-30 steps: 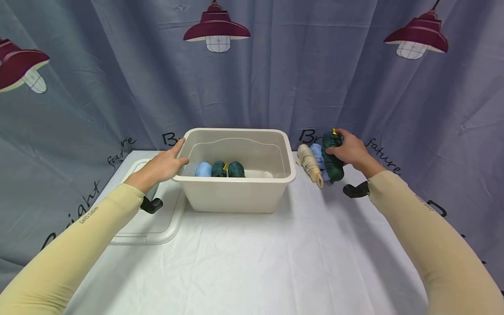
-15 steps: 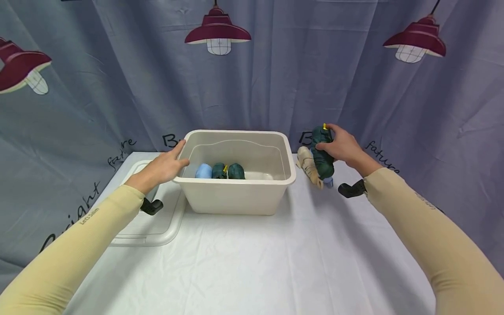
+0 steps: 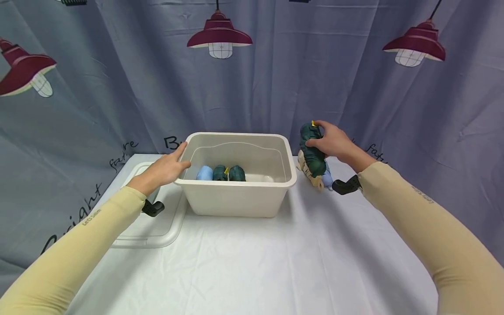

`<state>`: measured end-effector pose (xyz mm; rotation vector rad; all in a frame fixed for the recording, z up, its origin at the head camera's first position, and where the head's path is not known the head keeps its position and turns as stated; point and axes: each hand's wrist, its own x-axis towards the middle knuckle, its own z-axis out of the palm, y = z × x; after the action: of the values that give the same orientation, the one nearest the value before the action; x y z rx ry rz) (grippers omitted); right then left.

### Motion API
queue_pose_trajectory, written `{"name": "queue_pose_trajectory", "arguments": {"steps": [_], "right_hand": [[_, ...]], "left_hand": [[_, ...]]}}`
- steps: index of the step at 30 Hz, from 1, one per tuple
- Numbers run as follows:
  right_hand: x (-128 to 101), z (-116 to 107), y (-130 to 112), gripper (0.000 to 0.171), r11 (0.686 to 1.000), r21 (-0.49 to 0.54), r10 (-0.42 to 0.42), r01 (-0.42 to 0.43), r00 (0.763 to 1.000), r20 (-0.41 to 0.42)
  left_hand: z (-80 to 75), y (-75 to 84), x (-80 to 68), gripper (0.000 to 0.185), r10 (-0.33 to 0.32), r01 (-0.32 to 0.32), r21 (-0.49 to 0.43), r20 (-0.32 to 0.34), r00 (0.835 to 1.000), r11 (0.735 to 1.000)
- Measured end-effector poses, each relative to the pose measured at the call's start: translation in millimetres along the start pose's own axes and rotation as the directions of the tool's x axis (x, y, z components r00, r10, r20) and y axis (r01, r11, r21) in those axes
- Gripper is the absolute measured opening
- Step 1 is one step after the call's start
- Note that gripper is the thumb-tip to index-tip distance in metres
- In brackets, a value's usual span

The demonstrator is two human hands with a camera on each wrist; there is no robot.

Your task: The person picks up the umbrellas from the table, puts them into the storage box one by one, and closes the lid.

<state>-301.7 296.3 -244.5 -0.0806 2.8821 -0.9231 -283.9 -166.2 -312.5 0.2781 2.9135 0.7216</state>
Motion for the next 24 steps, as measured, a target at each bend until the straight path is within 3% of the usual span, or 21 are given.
{"name": "queue_pose_trajectory", "arguments": {"steps": [24], "right_hand": [[7.2, 19.7, -63.5, 0.083, 0.999, -0.030, -0.043, 0.046, 0.996, 0.081]], "left_hand": [[1.6, -1.6, 2.2, 0.077, -0.001, 0.001, -0.017, -0.007, 1.000, 1.000]]}}
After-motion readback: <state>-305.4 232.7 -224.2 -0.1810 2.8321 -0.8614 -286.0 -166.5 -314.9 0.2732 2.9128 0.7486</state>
